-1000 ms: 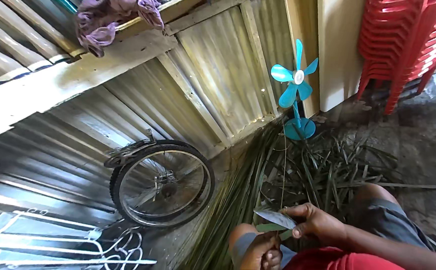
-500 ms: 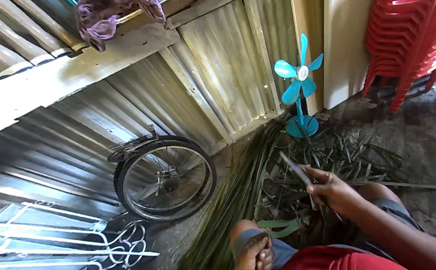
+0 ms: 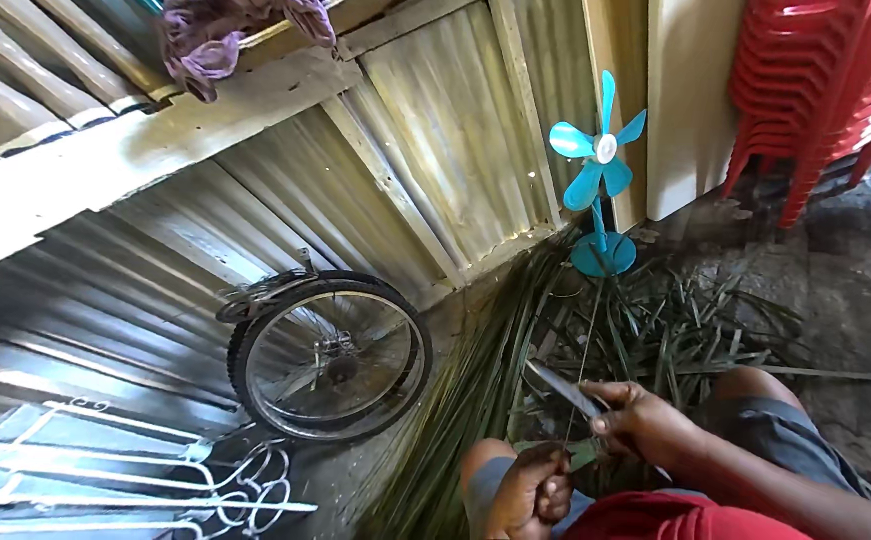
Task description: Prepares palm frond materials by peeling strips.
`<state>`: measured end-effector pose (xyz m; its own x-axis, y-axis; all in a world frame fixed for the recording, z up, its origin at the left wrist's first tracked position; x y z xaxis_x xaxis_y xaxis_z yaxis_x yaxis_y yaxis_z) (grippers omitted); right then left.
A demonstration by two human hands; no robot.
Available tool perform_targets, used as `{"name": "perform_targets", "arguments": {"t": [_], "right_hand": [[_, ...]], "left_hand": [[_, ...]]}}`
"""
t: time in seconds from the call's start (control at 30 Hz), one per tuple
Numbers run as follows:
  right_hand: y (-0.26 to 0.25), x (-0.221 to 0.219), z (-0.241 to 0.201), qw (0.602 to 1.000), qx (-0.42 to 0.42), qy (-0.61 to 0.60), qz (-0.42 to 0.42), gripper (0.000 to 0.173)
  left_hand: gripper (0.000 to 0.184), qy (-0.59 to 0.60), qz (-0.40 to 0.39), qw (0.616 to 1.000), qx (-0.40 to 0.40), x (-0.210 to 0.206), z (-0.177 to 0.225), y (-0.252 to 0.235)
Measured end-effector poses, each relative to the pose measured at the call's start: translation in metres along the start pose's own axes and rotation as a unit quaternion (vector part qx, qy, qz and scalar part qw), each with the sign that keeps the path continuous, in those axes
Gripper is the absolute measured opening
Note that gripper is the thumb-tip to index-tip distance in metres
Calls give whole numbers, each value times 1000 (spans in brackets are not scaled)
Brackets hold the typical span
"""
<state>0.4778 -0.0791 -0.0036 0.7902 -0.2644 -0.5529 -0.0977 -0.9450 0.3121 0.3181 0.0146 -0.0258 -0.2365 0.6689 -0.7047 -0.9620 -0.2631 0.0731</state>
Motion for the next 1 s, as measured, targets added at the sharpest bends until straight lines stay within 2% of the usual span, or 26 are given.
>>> {"name": "perform_targets", "arguments": {"t": [0.27, 0.37, 0.47, 0.57, 0.7, 0.8, 0.87, 1.0], "right_hand": [[4, 33, -34, 988, 64, -79, 120, 60], [7, 28, -34, 995, 48, -15, 89, 60], [6, 5, -5, 997, -14, 75, 15, 51], [0, -6, 19, 995, -57, 82, -22, 45], [5, 11, -4, 998, -15, 8, 68, 52], [13, 35, -36, 985, 36, -46, 160, 53], [19, 50, -53, 974, 71, -78, 199, 52], [26, 70, -74, 958, 119, -111, 236, 51]], "left_hand": [[17, -25, 17, 1000, -7, 8, 4, 7], [17, -32, 28, 999, 5, 14, -1, 8], [17, -46, 42, 998, 11, 14, -4, 2], [18, -120, 55, 991, -1, 12, -3, -1], [29, -348, 25, 937, -17, 22, 2, 11], [27, -471, 21, 881, -30, 37, 6, 34], [20, -501, 27, 864, -46, 47, 5, 51], [16, -501, 59, 862, -47, 58, 0, 77]]}}
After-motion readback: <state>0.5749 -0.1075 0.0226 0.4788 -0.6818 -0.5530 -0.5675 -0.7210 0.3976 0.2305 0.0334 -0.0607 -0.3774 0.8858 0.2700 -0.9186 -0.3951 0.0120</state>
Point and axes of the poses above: each hand's wrist, its own y-axis away from the middle knuckle, its own x-axis out of the back of the hand, z = x × y, the point moved 6 cm from there along -y, towards the middle knuckle, and after that the axes turned 15 degrees about -x, right-handed, at the moved point
